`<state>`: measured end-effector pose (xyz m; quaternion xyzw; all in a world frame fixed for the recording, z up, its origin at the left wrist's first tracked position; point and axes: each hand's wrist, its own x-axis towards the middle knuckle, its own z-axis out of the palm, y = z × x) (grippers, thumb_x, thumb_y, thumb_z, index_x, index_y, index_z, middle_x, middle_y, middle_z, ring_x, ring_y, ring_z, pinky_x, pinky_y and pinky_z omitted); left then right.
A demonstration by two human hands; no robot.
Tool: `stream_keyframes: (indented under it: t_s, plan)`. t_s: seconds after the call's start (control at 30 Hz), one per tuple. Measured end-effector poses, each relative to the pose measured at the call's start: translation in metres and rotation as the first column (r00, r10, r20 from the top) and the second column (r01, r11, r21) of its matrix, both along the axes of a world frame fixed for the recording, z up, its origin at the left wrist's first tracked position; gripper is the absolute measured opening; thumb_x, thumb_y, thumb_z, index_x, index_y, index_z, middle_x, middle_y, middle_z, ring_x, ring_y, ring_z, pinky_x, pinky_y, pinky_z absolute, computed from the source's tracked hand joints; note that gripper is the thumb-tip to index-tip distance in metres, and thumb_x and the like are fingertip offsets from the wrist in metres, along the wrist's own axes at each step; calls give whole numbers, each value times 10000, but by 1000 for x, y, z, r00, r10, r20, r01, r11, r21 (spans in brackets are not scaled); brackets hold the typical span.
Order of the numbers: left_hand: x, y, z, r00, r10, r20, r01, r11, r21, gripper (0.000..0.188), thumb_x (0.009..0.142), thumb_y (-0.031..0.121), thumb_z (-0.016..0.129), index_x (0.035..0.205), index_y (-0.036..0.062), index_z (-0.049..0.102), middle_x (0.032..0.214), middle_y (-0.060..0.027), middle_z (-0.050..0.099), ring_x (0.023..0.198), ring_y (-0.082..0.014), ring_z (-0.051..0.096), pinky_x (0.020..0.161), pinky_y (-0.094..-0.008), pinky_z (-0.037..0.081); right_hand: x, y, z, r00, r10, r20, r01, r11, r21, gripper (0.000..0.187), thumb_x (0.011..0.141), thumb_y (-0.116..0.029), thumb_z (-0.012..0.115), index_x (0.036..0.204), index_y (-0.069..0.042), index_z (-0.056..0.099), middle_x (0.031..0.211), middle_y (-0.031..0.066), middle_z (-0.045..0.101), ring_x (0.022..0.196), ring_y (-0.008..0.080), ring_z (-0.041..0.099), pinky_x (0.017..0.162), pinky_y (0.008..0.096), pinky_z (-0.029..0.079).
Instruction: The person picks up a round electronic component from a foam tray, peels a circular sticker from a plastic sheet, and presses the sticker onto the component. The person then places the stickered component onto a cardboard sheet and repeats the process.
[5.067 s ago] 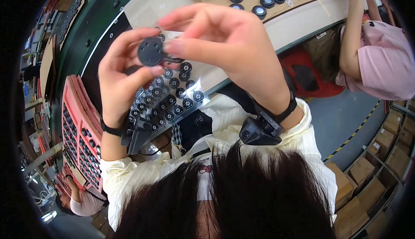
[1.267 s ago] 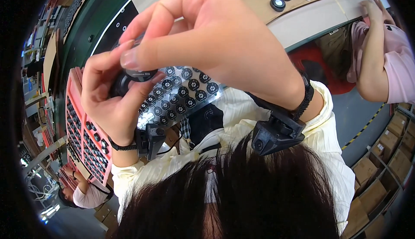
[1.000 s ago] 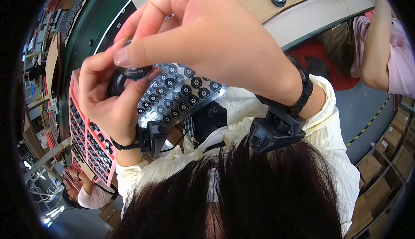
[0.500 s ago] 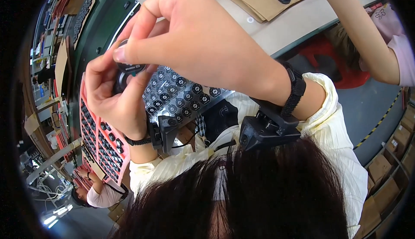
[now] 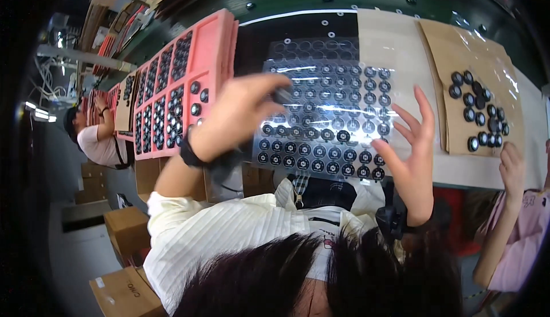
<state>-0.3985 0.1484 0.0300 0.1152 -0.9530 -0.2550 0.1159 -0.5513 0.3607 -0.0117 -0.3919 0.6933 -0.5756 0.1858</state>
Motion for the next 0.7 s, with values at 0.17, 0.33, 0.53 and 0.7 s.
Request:
stream_keyframes:
  t_s: [0.17,0.33,0.53,0.7]
  plan:
    - [52,-134,-3,888,406,217,-210,776,-595,214,644,14,552,858,25,550,788,-160,572,757,-312,565,644,-384,454,-14,22,-25,994,-84,74,77,993,89,633,728,-14,551,1280,-52,245,1324,103,261,1095,249,429,871,336,373]
    - [81,-167,-5,858,373,353,-76,773,-630,161,658,21,531,816,41,557,770,-139,572,735,-309,575,621,-386,464,-18,38,-41,971,-201,132,186,976,117,568,749,-24,545,1257,-48,293,1287,96,314,1051,229,454,874,323,360]
    - [75,-140,-22,843,308,441,56,766,-641,134,649,17,537,781,9,552,770,-150,570,708,-319,574,620,-394,470,-16,43,-53,960,-241,143,219,963,157,539,754,-17,540,1243,-50,315,1286,98,318,1038,220,458,869,314,362]
    - [85,-133,-32,817,326,476,86,747,-659,195,623,11,563,816,-7,542,768,-169,567,697,-316,574,619,-391,470,-9,29,-54,974,-185,127,167,976,139,525,752,-16,548,1231,-56,335,1283,100,319,1033,220,462,857,312,373]
